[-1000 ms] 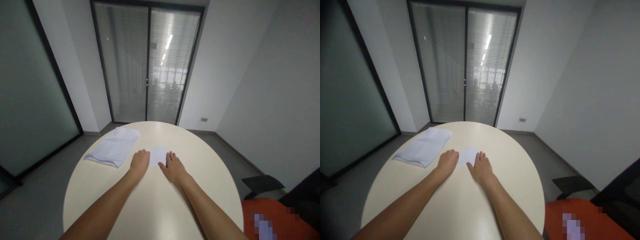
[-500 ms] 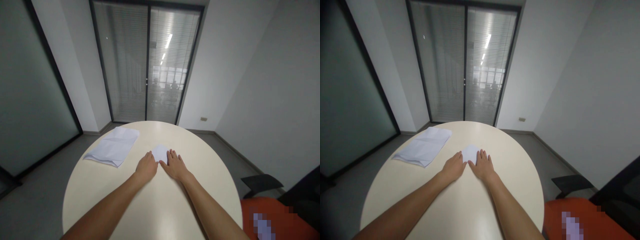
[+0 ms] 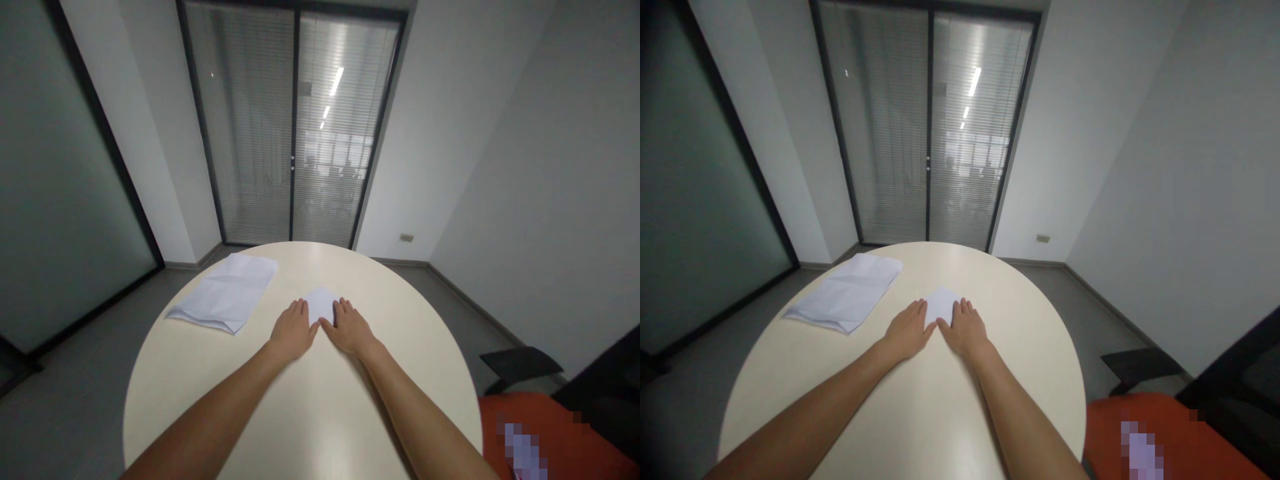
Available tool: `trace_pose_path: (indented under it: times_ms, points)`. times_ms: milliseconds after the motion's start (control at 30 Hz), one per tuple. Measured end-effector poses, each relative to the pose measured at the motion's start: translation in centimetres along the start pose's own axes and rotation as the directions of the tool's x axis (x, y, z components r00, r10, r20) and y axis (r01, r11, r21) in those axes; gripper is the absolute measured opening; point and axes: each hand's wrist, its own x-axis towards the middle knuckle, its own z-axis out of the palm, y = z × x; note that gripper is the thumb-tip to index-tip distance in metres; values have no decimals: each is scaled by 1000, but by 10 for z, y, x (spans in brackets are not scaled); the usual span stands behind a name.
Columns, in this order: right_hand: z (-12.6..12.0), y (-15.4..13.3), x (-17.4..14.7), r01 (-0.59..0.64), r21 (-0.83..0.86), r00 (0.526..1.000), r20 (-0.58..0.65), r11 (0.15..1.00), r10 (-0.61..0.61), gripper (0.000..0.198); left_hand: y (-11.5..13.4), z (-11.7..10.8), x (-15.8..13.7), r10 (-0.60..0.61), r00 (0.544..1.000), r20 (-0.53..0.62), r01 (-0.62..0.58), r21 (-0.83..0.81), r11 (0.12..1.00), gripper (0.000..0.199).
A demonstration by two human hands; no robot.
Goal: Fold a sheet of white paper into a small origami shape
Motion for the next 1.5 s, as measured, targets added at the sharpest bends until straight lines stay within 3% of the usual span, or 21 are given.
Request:
trace_pose_path:
  times_ms: [200,367,567,767,933,1233,1500]
  points:
    - [2,-11,-4,-132,-74,991,-22,988,131,92,-3,-4,1,12,1000,20,-12,-4,1000,66]
    - [-3,0,-2,17,-18,999,39,1000,-16,86,-4,-11,1,20,999,49,-19,-22,1000,66]
    - [-9,9,-4,6,1,999,51,1000,-6,84,-7,-22,1,60,990,126,-52,-61,997,58]
    - [-4,17,-1,205,100,974,73,974,-212,75,-9,-20,1,80,991,106,-74,-56,996,54]
    - [-3,28,2,199,203,970,99,959,-222,78,-17,-28,2,96,981,166,-90,-42,995,43]
    - [-3,37,9,389,327,913,-12,862,-407,69,-31,-40,3,166,972,166,-160,-49,986,33]
    - [-9,42,10,367,327,929,-81,871,-361,70,-33,-46,3,179,970,165,-164,-105,981,31]
